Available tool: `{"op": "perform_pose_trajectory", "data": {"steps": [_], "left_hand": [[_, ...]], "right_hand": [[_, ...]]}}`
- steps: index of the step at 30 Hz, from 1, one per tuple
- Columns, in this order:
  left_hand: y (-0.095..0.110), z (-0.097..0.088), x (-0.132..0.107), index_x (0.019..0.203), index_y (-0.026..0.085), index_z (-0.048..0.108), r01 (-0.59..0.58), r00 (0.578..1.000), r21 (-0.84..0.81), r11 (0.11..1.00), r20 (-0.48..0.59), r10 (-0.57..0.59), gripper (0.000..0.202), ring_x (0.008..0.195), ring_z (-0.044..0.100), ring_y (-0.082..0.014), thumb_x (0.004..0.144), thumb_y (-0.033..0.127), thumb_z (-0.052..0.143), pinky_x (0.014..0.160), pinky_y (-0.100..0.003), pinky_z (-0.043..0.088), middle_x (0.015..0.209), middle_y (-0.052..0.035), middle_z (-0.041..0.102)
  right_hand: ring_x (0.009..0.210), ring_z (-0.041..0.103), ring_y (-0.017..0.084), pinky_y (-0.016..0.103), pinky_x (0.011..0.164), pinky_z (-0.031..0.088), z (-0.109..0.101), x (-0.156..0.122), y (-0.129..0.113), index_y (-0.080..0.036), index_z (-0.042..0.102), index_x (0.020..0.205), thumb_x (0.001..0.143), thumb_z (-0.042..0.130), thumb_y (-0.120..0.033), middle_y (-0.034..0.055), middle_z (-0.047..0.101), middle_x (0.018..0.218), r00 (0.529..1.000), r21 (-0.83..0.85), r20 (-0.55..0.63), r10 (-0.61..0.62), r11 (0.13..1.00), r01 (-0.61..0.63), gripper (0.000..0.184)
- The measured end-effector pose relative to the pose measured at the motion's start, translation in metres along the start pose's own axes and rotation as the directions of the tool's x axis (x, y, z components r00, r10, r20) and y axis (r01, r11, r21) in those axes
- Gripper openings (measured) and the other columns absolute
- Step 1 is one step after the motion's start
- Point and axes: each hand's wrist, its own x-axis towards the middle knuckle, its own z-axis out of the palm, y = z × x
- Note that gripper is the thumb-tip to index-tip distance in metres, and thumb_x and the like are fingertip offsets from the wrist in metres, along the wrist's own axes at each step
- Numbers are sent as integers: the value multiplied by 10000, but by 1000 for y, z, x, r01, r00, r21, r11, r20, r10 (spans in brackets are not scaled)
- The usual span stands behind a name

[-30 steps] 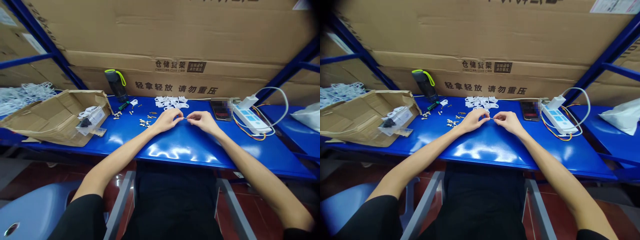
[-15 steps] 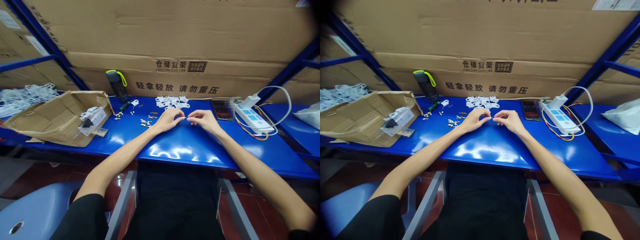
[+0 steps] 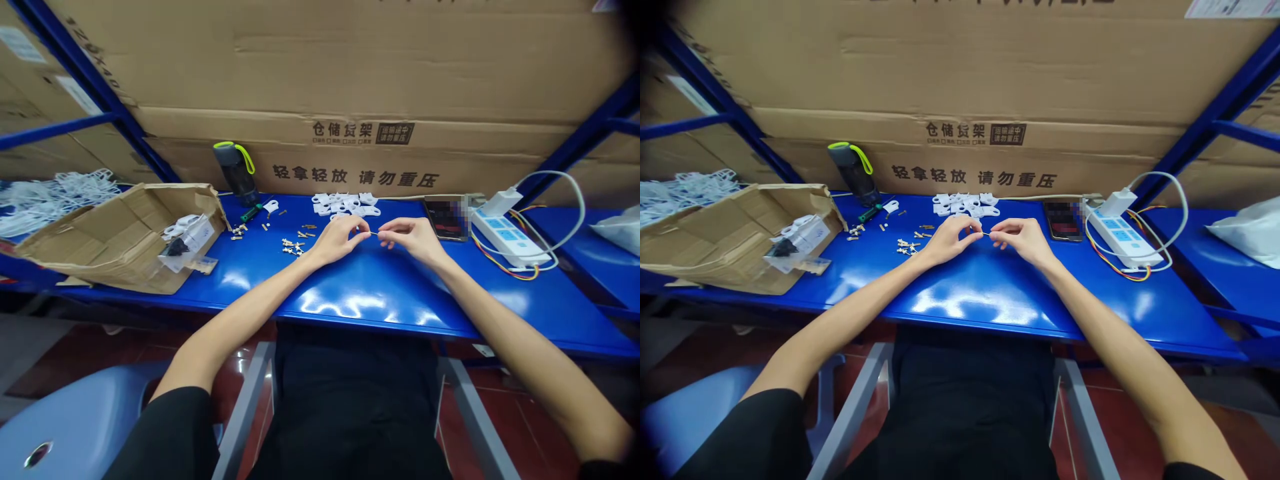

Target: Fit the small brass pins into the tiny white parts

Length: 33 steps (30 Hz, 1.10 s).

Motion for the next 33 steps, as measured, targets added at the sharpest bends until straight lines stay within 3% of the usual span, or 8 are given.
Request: {"op": "perform_pose_trajectory", "data": {"steps": [20,33], "left_hand": [[1,0,-1,1074,197,692,-37,999,104,994,6,37,202,1037,688,-218,1082,366,581,983,-378,441,1127,-61,768],[-2,4,0,1032,194,705,-43,997,-14,999,-58,42,208,962,683,-204,1069,373,605,968,-358,480,1055,-55,765]], "right_hand": [[653,740,224,352,665,618,2,1,5,-177,831,908,698,938,-607,75,797,739,1000,9,25,-1,1000,1,490],[652,736,224,371,681,634,7,0,8,-187,824,875,697,943,-589,62,782,717,999,50,-11,-38,998,38,456]]}}
